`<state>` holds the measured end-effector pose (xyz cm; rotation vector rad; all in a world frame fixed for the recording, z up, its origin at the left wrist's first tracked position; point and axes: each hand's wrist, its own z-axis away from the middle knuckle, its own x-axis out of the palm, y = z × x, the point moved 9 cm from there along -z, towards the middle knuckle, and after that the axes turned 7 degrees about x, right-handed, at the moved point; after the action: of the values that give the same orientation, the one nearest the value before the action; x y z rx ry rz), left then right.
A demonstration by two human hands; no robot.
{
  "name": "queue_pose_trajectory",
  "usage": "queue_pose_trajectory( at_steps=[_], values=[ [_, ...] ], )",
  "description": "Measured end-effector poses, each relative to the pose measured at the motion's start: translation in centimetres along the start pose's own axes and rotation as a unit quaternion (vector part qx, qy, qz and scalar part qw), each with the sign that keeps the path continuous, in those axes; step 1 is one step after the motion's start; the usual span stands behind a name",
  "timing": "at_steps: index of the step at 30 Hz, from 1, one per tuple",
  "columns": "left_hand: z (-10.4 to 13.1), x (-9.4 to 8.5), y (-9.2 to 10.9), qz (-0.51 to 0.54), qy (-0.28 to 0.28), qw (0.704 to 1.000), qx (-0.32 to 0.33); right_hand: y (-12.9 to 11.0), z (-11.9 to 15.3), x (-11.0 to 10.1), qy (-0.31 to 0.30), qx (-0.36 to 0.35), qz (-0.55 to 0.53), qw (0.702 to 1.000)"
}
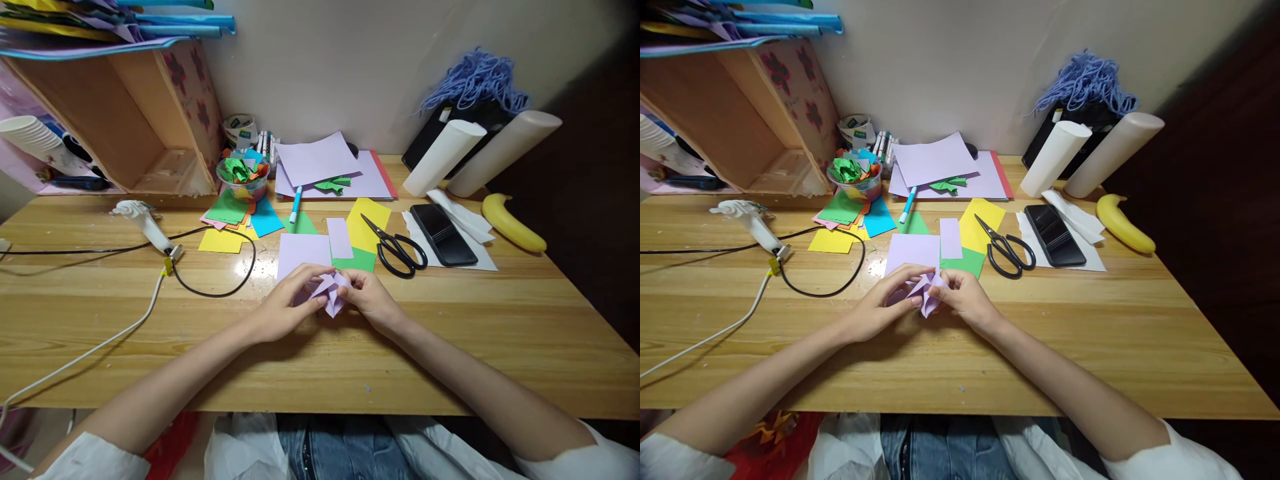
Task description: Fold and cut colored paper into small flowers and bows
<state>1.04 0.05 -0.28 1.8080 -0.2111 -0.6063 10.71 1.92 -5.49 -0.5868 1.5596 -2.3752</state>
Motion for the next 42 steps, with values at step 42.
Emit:
queue_pose_trajectory(
  at_steps=[42],
  values=[
    [1.4,-1.0,-5.9,0.347,0.146,0.895,-0.241,0.1,-0.8,-2.5,0.04,0.012,-0.02,0.999]
  ],
)
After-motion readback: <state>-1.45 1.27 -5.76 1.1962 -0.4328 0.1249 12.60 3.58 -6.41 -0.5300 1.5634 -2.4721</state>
